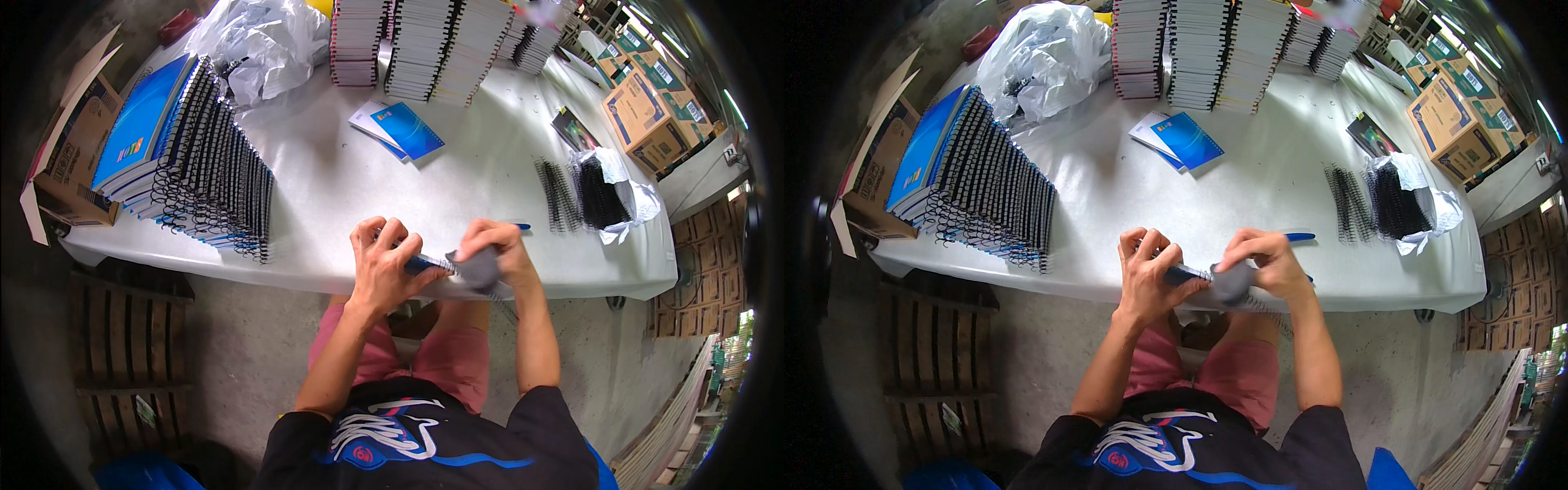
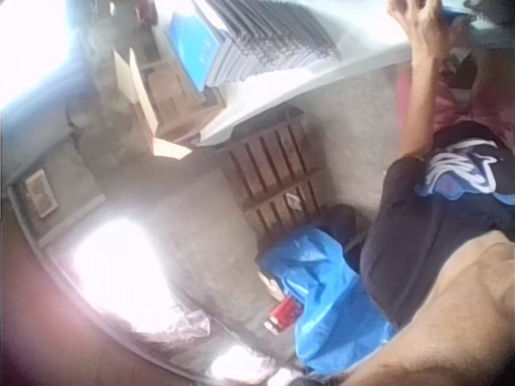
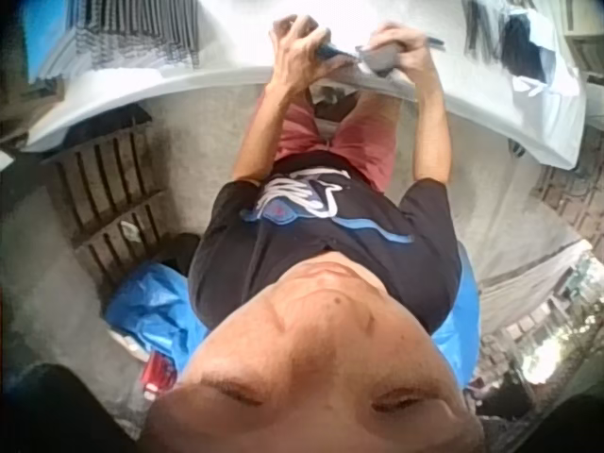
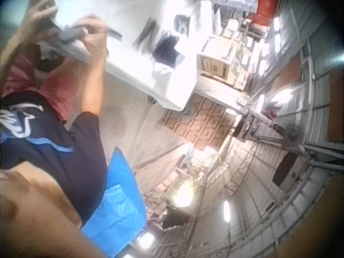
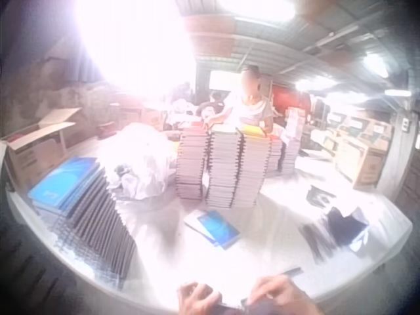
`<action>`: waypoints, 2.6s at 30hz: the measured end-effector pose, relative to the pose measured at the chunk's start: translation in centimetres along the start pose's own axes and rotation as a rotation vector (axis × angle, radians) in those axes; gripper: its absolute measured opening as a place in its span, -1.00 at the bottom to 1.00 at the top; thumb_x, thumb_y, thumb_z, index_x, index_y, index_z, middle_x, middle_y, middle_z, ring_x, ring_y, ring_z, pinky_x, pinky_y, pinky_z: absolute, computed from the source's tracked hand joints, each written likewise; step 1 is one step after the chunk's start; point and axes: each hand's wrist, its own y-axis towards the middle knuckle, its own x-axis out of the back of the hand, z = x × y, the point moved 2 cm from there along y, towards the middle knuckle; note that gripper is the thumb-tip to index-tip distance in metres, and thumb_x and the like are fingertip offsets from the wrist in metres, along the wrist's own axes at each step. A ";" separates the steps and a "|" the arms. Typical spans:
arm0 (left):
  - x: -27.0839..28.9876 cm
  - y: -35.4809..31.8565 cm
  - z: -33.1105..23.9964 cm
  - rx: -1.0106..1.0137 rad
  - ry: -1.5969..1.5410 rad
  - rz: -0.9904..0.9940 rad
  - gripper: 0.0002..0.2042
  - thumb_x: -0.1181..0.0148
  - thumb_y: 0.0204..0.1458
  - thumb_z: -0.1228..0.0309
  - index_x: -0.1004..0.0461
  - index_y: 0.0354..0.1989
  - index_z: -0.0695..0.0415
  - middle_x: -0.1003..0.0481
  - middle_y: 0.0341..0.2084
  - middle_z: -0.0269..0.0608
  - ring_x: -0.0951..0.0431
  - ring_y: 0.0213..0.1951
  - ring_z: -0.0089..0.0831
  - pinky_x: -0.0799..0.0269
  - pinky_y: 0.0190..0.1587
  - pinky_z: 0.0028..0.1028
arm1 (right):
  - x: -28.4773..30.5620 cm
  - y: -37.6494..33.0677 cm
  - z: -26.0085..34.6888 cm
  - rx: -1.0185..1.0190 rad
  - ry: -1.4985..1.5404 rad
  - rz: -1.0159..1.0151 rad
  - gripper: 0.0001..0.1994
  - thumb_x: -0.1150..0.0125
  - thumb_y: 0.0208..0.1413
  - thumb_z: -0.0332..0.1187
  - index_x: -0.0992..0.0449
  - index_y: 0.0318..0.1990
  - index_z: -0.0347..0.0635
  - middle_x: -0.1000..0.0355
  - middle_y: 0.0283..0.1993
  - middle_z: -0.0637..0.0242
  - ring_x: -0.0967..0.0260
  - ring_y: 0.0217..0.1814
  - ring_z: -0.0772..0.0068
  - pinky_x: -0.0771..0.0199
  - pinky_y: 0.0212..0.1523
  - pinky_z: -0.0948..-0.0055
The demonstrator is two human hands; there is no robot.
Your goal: The person assembles spiral-bound notebooks by inserting metal spiral coils into pre-punched holes on the notebook covers. They use pliers to secure the coils and stack the completed notebooks on the table. The workspace contains stacks of notebook covers, loose spiral coils, and finished notebooks.
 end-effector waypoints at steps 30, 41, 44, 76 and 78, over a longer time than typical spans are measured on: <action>-1.2 -0.8 4.5 0.354 -0.598 -0.004 -0.05 -0.65 -0.77 0.10 0.03 -0.28 0.14 -0.12 -0.42 -0.26 -0.22 -0.34 -0.44 -0.27 -0.23 -0.48 | -4.8 3.1 1.1 0.154 -0.364 -0.083 -0.68 -0.18 -0.36 -0.73 -0.62 -0.39 -0.15 -0.45 -0.43 0.27 -0.44 -0.38 0.43 -0.41 -0.34 0.53; -1.3 -0.4 4.5 0.274 -0.681 -0.018 -0.21 -0.57 -0.49 0.26 0.07 -0.29 0.12 -0.08 -0.39 -0.27 -0.14 -0.35 -0.48 -0.21 -0.26 -0.54 | -1.2 4.5 -1.9 0.002 -0.737 -0.266 -0.77 -0.19 -0.25 -0.54 -0.58 -0.32 -0.21 -0.46 -0.38 0.21 -0.43 -0.29 0.27 -0.41 -0.23 0.42; -1.8 -1.2 5.0 0.218 -0.811 -0.121 -0.53 -0.32 -0.08 0.44 -0.04 -0.24 0.13 -0.20 -0.38 -0.27 -0.22 -0.34 -0.53 -0.22 -0.20 -0.58 | 1.6 3.1 -1.2 -0.062 -0.848 -0.348 -0.56 -0.25 -0.20 -0.45 -0.47 -0.03 -0.10 -0.41 -0.11 0.13 -0.37 -0.05 0.15 -0.35 -0.01 0.36; 2.9 -2.1 1.9 0.335 -0.667 -0.503 -0.07 -0.24 -0.11 0.67 0.33 0.34 0.12 -0.50 -0.32 -0.16 -0.45 -0.29 -0.53 -0.37 0.00 -0.40 | -10.9 -0.2 5.8 -0.009 -1.071 -0.316 -0.56 -0.23 -0.02 -0.13 -0.42 0.08 0.15 -0.21 -0.10 0.19 -0.15 -0.03 0.18 -0.12 0.04 0.18; 3.1 -1.9 1.5 0.266 -0.672 -0.521 -0.08 -0.24 -0.12 0.68 0.31 0.34 0.15 -0.50 -0.32 -0.16 -0.46 -0.29 -0.52 -0.39 0.02 -0.36 | -11.0 0.0 6.1 -0.012 -1.071 -0.303 -0.56 -0.23 -0.03 -0.12 -0.43 0.07 0.15 -0.21 -0.11 0.20 -0.16 -0.05 0.19 -0.13 0.02 0.19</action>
